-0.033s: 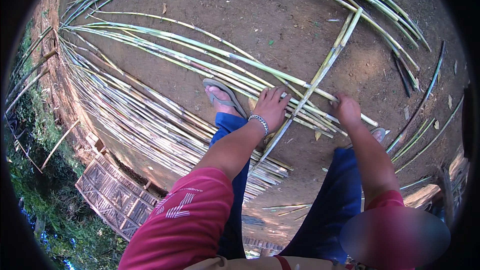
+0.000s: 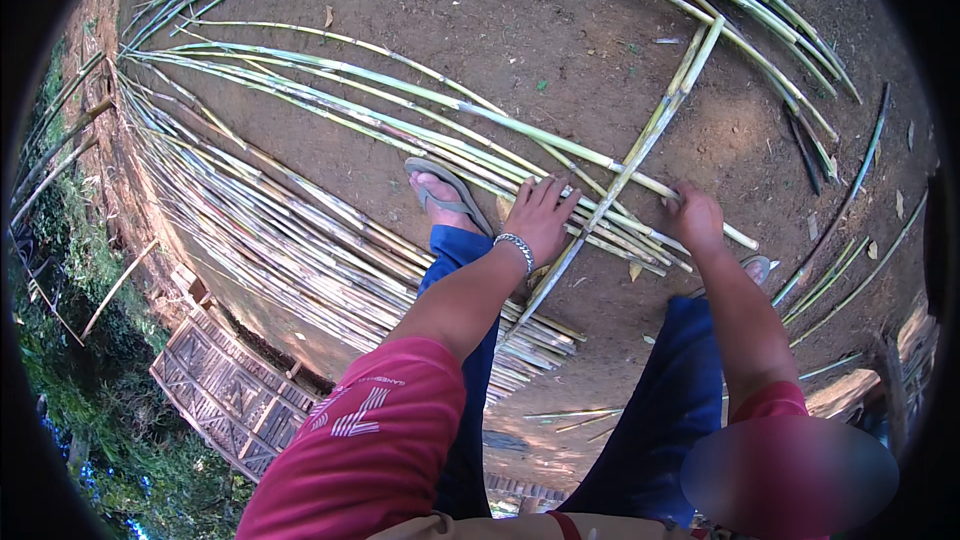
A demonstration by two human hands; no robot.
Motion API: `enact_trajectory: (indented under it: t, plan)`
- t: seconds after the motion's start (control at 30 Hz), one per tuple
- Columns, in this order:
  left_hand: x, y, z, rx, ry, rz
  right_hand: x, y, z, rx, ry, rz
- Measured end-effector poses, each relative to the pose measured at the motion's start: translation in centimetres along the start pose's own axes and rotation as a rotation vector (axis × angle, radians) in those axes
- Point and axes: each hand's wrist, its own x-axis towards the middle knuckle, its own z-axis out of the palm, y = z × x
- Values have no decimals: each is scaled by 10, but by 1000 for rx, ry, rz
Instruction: The person arranges long bamboo strips on the ground to form a rectangular grid. They use pliers to cut and secure the strips, then tie the intersections with wire to create a woven mat structure.
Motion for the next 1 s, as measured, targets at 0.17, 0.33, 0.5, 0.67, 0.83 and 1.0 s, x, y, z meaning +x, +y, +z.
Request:
enact_trajectory:
  t: [0.17, 0.33, 0.5, 0.67, 0.83, 1.0]
  plan:
    - [-23, -2, 1, 24, -83, -100, 9, -10, 2, 7, 49, -94]
    - [-22, 3, 11, 41, -169, -218, -6, -29, 8, 115, -129, -87]
    - [-34, -4, 17, 133, -173, -298, -13, -34, 25, 134, -164, -92]
    - [-25, 15, -5, -68, -295, -451, -16, -32, 22, 207, 69, -99]
    - [-34, 35, -12, -501, -248, -783, -59, -35, -34, -88, -288, -86]
    - [-65, 35, -40, -997, -280, -577, -123, -2, -117, -335, -497, 130]
